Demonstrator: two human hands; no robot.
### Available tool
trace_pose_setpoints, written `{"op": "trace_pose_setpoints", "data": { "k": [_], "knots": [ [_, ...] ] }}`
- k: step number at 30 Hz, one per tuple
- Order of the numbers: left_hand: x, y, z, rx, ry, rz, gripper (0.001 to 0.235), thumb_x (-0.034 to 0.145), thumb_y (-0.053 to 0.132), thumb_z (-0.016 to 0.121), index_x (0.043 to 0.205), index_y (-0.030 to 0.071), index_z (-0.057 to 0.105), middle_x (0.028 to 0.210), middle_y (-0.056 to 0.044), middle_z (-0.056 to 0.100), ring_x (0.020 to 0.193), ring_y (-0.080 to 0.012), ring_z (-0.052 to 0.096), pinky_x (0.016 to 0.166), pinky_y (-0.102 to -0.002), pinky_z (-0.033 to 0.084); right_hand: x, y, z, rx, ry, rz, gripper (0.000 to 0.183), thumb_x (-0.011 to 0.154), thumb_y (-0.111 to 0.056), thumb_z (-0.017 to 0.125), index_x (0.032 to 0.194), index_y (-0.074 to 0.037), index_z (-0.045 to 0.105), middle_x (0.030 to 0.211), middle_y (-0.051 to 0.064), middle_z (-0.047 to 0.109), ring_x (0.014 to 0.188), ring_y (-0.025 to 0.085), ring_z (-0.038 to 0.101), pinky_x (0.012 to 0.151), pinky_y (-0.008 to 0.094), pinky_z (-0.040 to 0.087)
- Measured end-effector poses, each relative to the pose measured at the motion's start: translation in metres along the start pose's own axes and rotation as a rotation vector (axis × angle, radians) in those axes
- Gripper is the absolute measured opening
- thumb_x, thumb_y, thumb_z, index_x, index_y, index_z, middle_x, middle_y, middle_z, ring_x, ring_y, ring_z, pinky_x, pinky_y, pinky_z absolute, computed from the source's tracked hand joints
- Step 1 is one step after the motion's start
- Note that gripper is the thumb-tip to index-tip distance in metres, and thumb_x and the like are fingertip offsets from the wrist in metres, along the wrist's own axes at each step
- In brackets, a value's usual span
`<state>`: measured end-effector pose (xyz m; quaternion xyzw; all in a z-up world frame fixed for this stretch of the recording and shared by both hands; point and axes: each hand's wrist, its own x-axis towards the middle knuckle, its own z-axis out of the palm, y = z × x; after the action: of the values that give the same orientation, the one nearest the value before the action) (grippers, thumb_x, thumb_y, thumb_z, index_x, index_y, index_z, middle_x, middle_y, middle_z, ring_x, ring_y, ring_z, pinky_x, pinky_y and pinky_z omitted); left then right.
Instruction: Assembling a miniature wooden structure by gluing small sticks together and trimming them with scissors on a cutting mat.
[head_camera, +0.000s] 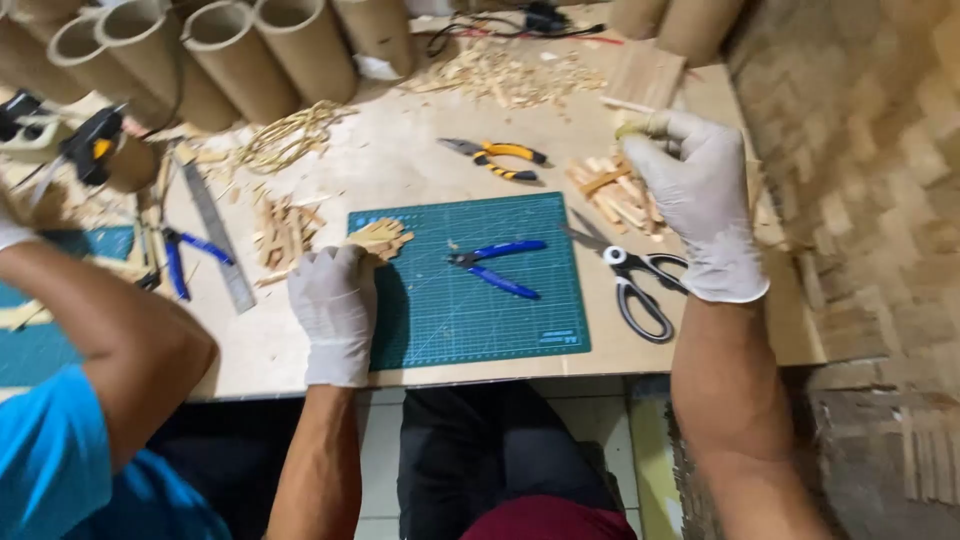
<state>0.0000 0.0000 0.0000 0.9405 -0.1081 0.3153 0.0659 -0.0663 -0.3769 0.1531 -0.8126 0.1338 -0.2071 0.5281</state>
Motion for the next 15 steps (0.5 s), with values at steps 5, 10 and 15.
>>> {"op": "trace_pose_setpoints", "data": {
  "k": [5,10,15],
  "knots": [
    [0.021,0.050,-0.009,-0.360,-0.034,-0.039,0.028,0.090,0.035,0.083,0.073,0.022,0.065,0.062,-0.003,0.057,0.068,-0.0289,0.064,0.066,-0.037,0.050,0.006,0.041,-0.025,-0.416,-0.097,-0.133,0.023,0.087,-0.014,0.072,0.106,-0.004,0.079,0.102,0.022,0.076,0.101,0.042,0.070,0.088,0.050,0.054],
    [0.045,0.084,-0.011,-0.459,-0.085,-0.111,0.045,0.101,0.047,0.071,0.065,0.024,0.056,0.054,-0.004,0.051,0.063,-0.0307,0.064,0.061,-0.037,0.049,0.008,0.083,-0.007,-0.725,-0.178,-0.001,0.027,0.079,-0.032,0.072,0.098,-0.017,0.083,0.097,0.014,0.079,0.099,0.043,0.071,0.089,0.052,0.055],
    [0.048,0.089,0.014,-0.690,0.173,0.137,0.048,0.087,-0.009,0.058,0.125,0.017,0.070,0.086,-0.004,0.067,0.081,-0.0309,0.068,0.075,-0.041,0.055,0.011,0.144,0.027,-1.084,-0.057,-0.213,0.022,0.068,-0.041,0.074,0.087,-0.031,0.079,0.075,-0.002,0.072,0.084,0.027,0.073,0.080,0.040,0.058]
  ]
}}
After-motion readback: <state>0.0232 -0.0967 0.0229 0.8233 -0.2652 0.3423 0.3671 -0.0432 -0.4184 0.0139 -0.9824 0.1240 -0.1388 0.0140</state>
